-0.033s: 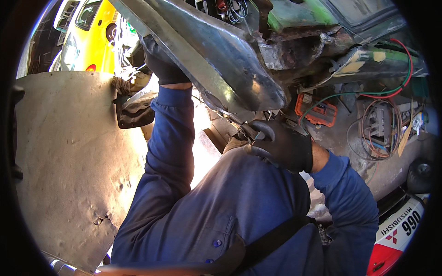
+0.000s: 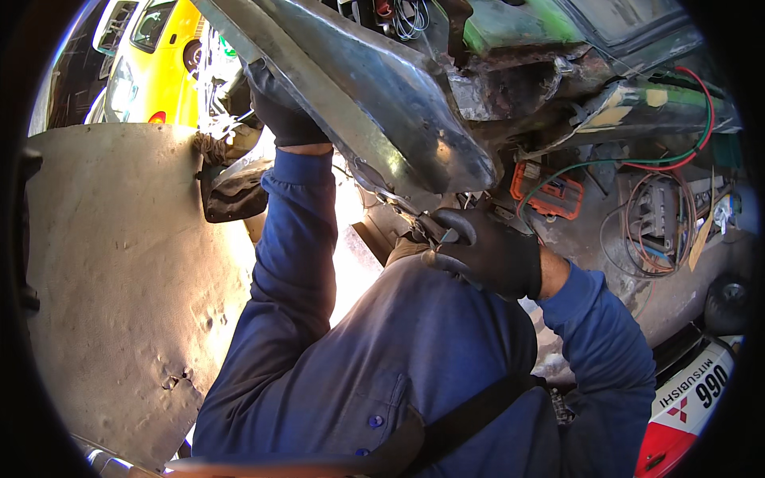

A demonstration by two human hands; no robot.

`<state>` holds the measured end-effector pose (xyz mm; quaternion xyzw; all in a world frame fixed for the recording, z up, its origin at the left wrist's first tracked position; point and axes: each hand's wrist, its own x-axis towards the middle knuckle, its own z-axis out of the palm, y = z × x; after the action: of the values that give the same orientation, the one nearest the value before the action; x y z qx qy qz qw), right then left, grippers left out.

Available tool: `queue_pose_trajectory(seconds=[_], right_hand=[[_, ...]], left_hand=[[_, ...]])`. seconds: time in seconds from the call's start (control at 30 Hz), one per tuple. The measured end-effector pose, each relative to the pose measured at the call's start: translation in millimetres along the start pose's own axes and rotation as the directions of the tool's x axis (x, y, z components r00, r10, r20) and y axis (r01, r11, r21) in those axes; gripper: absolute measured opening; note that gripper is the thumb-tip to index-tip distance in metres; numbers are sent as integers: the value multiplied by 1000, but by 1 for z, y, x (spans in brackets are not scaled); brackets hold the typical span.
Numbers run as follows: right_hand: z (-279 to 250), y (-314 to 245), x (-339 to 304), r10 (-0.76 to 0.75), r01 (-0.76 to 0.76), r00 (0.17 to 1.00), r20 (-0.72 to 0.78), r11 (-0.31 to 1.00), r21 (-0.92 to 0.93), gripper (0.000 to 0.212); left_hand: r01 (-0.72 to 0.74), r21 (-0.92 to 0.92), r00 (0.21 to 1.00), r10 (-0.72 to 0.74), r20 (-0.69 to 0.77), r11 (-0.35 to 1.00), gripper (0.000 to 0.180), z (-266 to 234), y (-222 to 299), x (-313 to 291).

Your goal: The person uses an angle grinder to cut a metal panel, then switches to tin snips to trim the edges. The person holds the panel with one hand while operating the tools with the other, producing sparks during grinding.

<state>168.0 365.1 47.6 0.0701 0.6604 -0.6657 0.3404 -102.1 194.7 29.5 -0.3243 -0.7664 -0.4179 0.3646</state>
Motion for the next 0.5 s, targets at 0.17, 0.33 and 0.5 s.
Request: queue_pose_trajectory(seconds=[0.17,0.33,0.5], right_hand=[[4,10,5,-74,78,995,-70,996,51,68],[17,27,9,-285,237,915,-287,953,-191,63],[9,15,8,-223,204,960,-170,971,-124,58]], left_hand=[[162,-231,986,-167,-5,959,54,10,-5,0],[235,-372,972,-214,99,898,48,8,-18,-1],[90,-215,994,-75,75,973,38,5,-20,-2]])
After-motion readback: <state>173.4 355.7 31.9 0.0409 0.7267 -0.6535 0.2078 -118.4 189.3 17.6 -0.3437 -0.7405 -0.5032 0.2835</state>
